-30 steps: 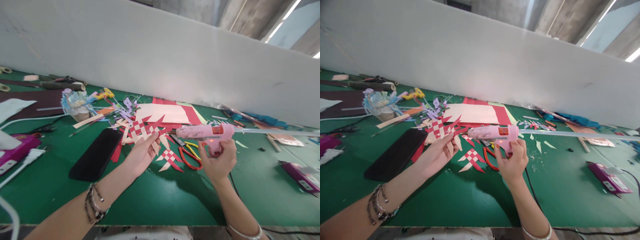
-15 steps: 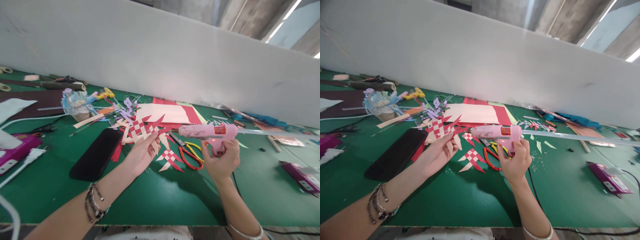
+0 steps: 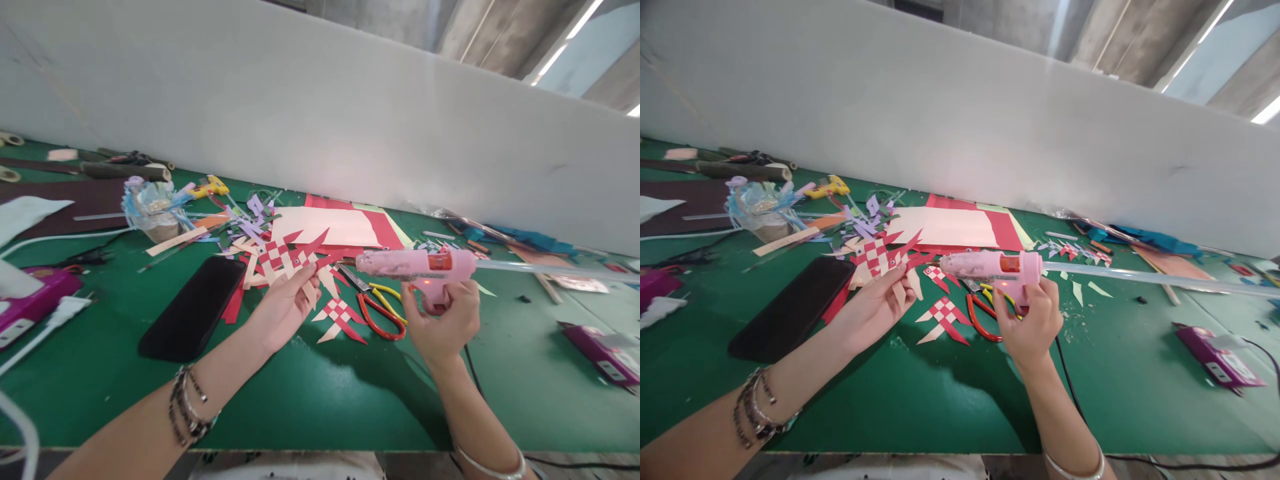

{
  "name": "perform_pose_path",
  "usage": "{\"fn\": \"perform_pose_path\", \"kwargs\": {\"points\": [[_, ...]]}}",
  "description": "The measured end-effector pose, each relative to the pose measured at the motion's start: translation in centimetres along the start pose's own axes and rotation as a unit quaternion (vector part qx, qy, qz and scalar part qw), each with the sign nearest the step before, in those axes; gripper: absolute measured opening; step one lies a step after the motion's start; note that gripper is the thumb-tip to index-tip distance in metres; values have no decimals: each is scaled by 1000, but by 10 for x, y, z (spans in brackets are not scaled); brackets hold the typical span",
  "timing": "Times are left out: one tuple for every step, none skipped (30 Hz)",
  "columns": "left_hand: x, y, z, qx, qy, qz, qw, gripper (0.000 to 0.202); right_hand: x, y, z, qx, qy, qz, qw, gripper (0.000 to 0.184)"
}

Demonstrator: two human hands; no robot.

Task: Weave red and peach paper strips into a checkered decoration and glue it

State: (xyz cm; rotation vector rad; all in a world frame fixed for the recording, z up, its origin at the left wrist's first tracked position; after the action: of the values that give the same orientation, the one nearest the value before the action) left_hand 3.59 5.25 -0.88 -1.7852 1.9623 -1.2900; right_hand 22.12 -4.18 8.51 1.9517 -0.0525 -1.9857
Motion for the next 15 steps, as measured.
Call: {"fn": "perform_pose_path", "kwargs": {"points": [[0,0,0,-1,0,0,1000,20,0,0,0,-2,3,-2,1000,31],[0,0,0,-2,1,1,1000,20,1,0,1,-3,5,-1,1000,31],[0,0,1,-2,2,1,1000,20,1,0,1,-4,7,1,1000,31],[0,0,1,-3,2,2,1000,20,1,0,1,-5,7,4,1000,31],[0,0,1,-2,3,3,1000,20,1,-1,0,-5,5,6,1000,31],[0,0,1,-2,3,4,1000,19,1,0,0,-3,3,6,1000,31],[-1,0,1,-1,3,5,1000,19,1,0,0,-2,1,5,1000,30],[-1,0,1,0,3,6,1000,19,0,0,-1,0,0,3,1000,30],[-1,0,1,1,3,6,1000,19,0,1,-1,2,-1,1,1000,30],[-1,0,1,3,3,6,1000,19,0,1,-1,3,-2,1,1000,30],[-1,0,1,4,3,7,1000,19,0,1,-1,4,-2,1,1000,30],[-1,0,1,4,1,7,1000,19,0,1,-1,5,-1,2,1000,30],[-1,0,1,4,1,9,1000,19,0,1,-2,7,1,1,1000,30],[-1,0,1,5,-1,10,1000,18,0,1,-2,10,2,1,1000,31],[-1,0,1,5,-1,12,1000,17,0,1,-2,12,5,0,1000,31]]}}
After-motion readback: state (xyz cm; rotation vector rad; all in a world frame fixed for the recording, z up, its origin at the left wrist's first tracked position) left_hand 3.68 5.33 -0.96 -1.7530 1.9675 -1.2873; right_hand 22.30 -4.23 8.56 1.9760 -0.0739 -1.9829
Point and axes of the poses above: each hand's wrist, its own x-axis away from the middle knuckle, its own y-axis out of the back of the hand, z = x × y, the point moved 9 cm from there along -x, towards the middle knuckle, and after that the axes turned 4 degrees about -x, right-handed, at the moved point
